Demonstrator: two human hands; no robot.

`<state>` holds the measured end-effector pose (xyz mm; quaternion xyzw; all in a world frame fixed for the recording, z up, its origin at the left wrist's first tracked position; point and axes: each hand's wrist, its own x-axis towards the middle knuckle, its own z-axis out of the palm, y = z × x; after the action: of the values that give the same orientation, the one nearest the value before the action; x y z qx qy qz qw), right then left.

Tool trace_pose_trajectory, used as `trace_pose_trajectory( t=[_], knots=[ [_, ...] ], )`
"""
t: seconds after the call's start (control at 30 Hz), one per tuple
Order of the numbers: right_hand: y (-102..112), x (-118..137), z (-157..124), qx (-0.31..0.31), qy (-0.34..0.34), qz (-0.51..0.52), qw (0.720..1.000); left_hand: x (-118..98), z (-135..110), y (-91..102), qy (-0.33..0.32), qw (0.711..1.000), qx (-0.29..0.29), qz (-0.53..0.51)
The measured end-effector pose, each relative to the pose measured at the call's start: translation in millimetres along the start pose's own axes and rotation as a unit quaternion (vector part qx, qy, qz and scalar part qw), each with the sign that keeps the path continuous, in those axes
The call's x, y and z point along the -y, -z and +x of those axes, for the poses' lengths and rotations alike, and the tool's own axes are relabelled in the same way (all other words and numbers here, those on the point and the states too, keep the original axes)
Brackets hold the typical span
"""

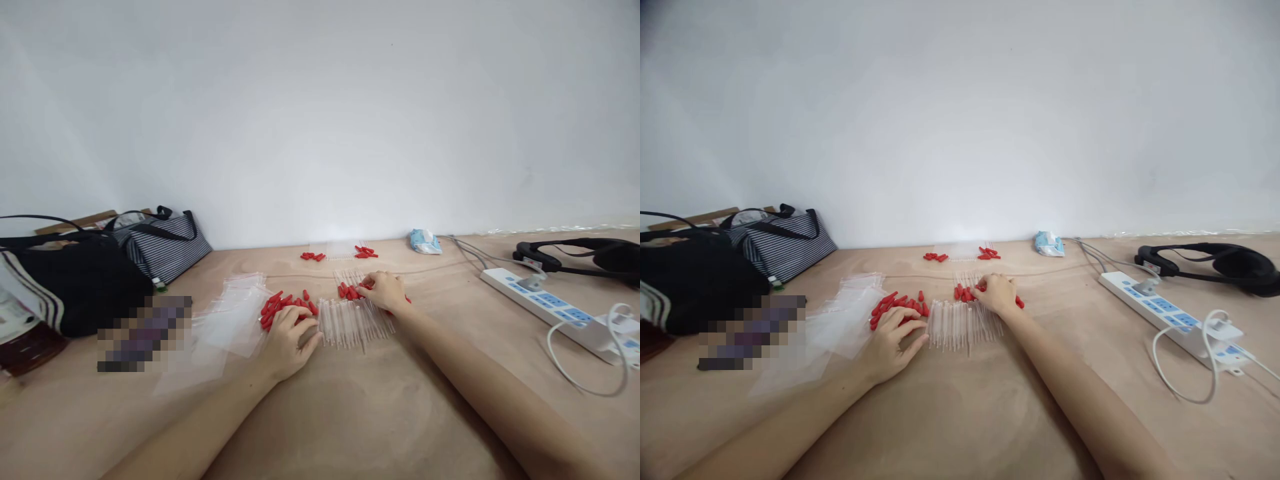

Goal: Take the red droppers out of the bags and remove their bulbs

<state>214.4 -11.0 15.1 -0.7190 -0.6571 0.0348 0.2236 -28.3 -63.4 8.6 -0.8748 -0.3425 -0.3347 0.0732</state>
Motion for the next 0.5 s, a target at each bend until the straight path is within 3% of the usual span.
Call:
trace_pose_trajectory(
  t=[0.2, 0.37, 0.5],
  knots=[
    [-4.3, -6.9, -1.8, -0.014, 0.044, -0.040, 0.998, -29.6, 6.1, -6.0, -0.046, 0.998, 0.029, -0.031],
    [-13.9, -9.5, -3.6, -0.102, 0.095, -0.012, 0.990, -56.6, 23.9, -23.7, -0.057, 0.995, 0.082, -0.030],
    [-16.9, -11.6, -4.0, -0.191, 0.074, 0.047, 0.978, -60.9, 35.3, -33.5, -0.041, 0.995, 0.084, -0.022]
  ],
)
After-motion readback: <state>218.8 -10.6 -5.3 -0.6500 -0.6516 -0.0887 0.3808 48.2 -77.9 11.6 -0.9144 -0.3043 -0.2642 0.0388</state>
